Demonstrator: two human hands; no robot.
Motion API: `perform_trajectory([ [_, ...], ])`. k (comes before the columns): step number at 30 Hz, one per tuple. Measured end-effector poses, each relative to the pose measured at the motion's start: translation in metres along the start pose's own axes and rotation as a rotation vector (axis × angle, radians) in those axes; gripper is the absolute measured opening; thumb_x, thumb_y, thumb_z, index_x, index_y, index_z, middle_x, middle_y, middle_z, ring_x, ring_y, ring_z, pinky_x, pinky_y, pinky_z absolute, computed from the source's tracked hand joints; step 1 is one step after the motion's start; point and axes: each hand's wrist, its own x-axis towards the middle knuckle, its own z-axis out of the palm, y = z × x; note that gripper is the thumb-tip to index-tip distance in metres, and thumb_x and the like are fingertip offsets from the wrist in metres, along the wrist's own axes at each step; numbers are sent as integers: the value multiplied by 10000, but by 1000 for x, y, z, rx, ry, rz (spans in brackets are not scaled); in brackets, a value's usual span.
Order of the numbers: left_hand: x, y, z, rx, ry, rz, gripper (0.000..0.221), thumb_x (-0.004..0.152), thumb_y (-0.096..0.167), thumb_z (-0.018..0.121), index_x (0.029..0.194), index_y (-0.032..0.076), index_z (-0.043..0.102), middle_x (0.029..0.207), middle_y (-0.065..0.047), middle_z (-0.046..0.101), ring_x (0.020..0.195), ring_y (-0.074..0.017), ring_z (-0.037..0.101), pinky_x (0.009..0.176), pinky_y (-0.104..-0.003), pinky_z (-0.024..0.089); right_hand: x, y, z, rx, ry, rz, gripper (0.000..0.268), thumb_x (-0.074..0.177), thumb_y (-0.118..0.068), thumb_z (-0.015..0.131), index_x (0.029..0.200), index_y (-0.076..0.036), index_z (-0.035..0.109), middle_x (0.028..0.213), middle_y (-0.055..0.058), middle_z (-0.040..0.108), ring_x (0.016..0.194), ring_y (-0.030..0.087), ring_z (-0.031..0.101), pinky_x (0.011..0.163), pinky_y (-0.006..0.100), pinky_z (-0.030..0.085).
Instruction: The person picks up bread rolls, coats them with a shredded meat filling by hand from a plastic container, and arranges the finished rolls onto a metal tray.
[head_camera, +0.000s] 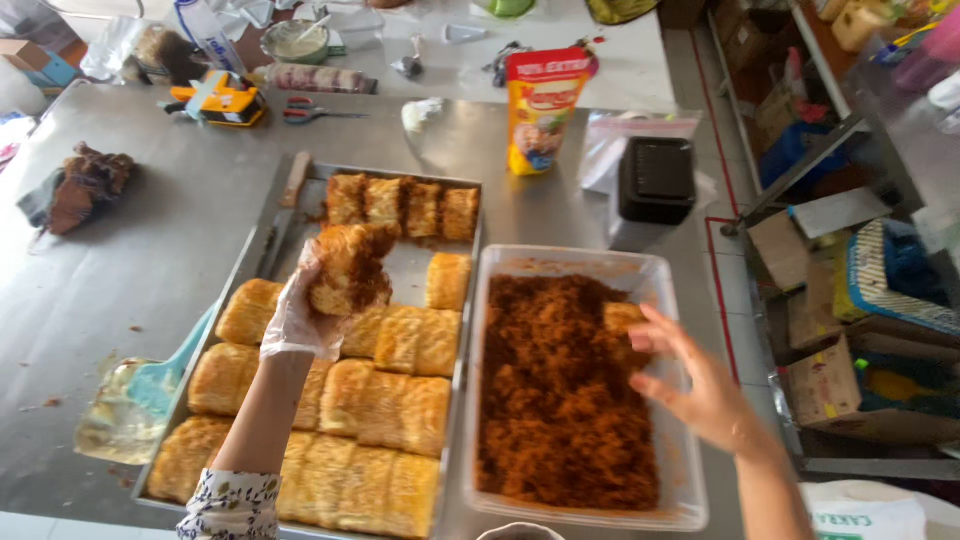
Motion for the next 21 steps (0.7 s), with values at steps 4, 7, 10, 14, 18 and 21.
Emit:
perform_trajectory([
  [4, -11, 32, -7, 107, -167, 66, 573, 889, 261, 647, 1426, 169, 471, 1377, -88, 578, 1219, -246, 605, 1034, -431, 509, 91, -78, 32, -167, -181, -206, 847, 831, -292, 727, 1533, -134, 281, 1411, 142, 536, 1271, 263, 565, 1046, 394, 438],
  [7, -20, 54, -23, 203, -167, -27, 563, 908, 247, 634, 1438, 145, 473, 1333, -86, 608, 1167, -228, 628, 925, -397, 548, 202, -112, 100, -140, -287, -227, 844, 885, -349, 713, 1546, -110, 247, 1419, 191, 475, 1267, 290, 530, 1005, 395, 474],
  [10, -27, 84, -58, 247, -14, -143, 563, 892, 266, 642, 1432, 172, 511, 1222, -49, 660, 1016, -189, 668, 733, -336, 587, 319, -122, 210, -25, -218, -136, 869, 864, -371, 730, 1537, -85, 262, 1320, 199, 542, 1153, 263, 594, 945, 368, 529],
  [14, -30, 126, -108, 140, -289, -151, 567, 958, 206, 701, 1480, 103, 506, 1157, -66, 671, 881, -157, 675, 629, -269, 576, 440, -107, 372, 276, -201, 249, 1002, 828, -376, 774, 1551, -115, 132, 1348, 236, 498, 1155, 310, 565, 927, 411, 508],
  [18, -31, 160, -135, 163, -209, -146, 612, 889, 184, 688, 1450, 65, 473, 1218, -82, 669, 966, -171, 697, 713, -299, 611, 496, -96, 476, -36, -46, 169, 1246, 804, -426, 874, 1546, -133, -83, 1377, 339, 437, 1204, 416, 505, 996, 460, 444],
  [21, -27, 178, -139, 153, -218, -188, 652, 804, 147, 664, 1415, 44, 462, 1273, -109, 670, 1090, -201, 714, 859, -321, 643, 519, -97, 495, -105, 19, 390, 1371, 739, -449, 871, 1554, -169, -196, 1348, 348, 475, 1170, 460, 553, 984, 494, 480],
])
